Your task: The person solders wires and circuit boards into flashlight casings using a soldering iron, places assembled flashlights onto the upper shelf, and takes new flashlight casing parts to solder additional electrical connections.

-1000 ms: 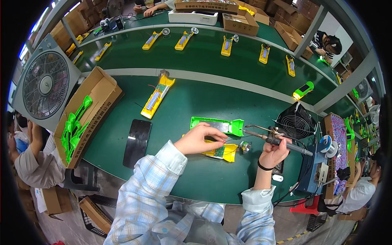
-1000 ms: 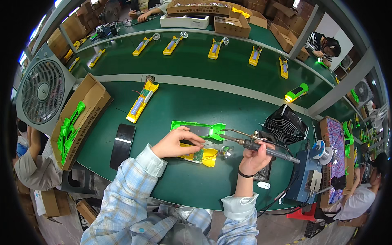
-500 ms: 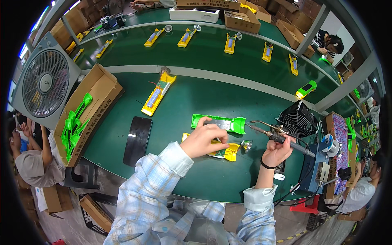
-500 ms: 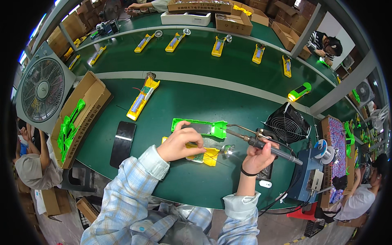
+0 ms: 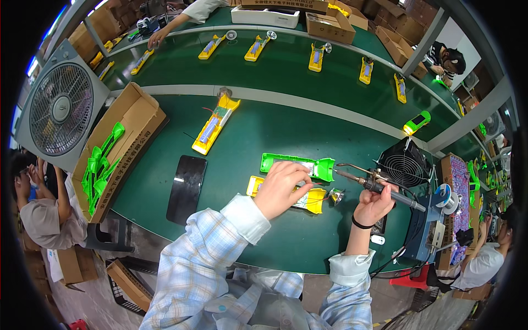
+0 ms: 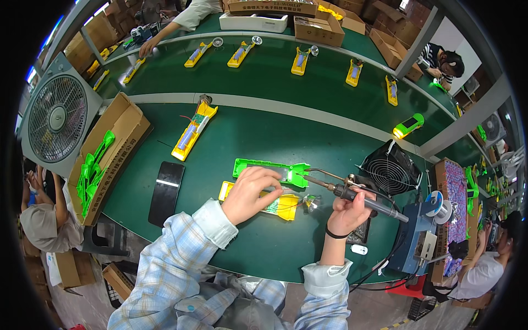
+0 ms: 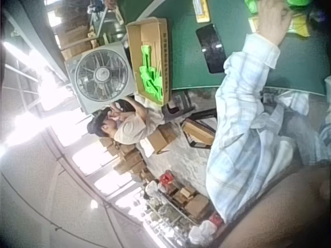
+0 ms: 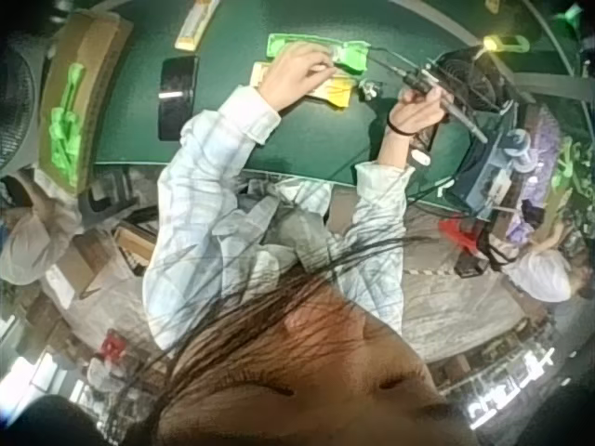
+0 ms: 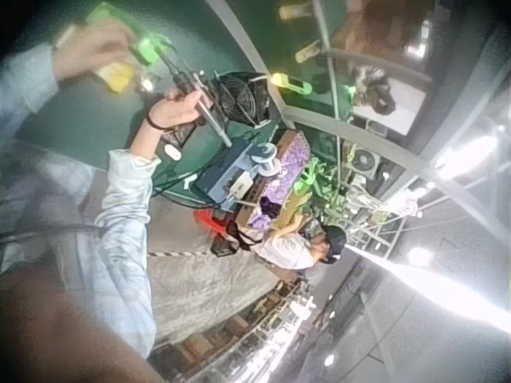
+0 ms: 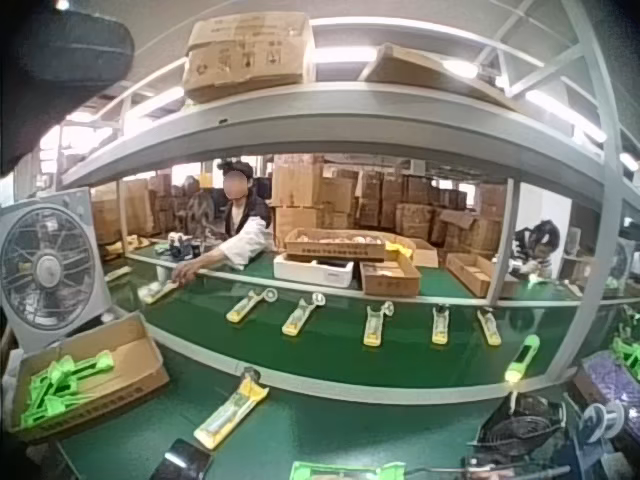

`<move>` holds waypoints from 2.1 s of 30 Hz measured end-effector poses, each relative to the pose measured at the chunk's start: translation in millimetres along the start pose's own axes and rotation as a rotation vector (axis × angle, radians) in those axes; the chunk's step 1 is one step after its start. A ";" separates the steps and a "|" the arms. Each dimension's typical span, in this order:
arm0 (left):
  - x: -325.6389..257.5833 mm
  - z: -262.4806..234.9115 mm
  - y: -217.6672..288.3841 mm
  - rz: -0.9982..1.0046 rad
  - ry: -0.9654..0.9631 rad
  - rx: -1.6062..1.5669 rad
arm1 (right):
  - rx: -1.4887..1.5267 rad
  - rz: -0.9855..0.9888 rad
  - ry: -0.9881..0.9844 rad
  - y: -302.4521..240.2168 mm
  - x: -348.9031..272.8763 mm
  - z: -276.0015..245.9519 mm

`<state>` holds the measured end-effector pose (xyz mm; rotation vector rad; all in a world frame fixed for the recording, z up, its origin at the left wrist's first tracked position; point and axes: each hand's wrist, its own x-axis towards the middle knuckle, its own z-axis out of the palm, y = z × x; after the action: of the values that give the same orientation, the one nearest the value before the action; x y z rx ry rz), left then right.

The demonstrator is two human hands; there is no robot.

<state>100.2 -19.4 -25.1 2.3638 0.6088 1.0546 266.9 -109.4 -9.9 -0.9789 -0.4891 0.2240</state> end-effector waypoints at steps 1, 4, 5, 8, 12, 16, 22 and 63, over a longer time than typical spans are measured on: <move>-0.5 3.6 0.3 -0.047 0.009 -0.018 | -0.008 -0.003 -0.004 0.0 0.0 -1.0; 1.3 0.9 4.8 -0.171 -0.073 -0.070 | 0.024 0.012 -0.042 3.6 1.7 -9.3; 2.1 -0.9 6.5 -0.245 -0.165 -0.103 | 0.023 0.014 -0.041 3.9 2.3 -10.1; -2.3 1.6 5.2 -0.183 -0.104 -0.052 | 0.018 0.028 -0.053 4.3 3.2 -11.2; 0.3 -1.7 8.6 -0.227 -0.150 -0.049 | -0.010 0.010 -0.038 4.2 4.9 -10.3; 0.2 2.4 4.6 -0.179 -0.098 0.024 | -0.019 0.012 -0.062 4.1 4.0 -10.0; 0.6 5.4 4.8 -0.129 -0.070 0.137 | -0.021 0.035 -0.070 4.7 4.3 -9.9; 0.8 -2.8 2.1 -0.170 -0.278 0.001 | -0.270 -0.032 -0.383 11.2 1.9 -15.8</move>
<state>98.9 -20.0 -21.8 2.3540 0.6897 0.6381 276.8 -114.2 -25.9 -1.1959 -0.9020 0.3252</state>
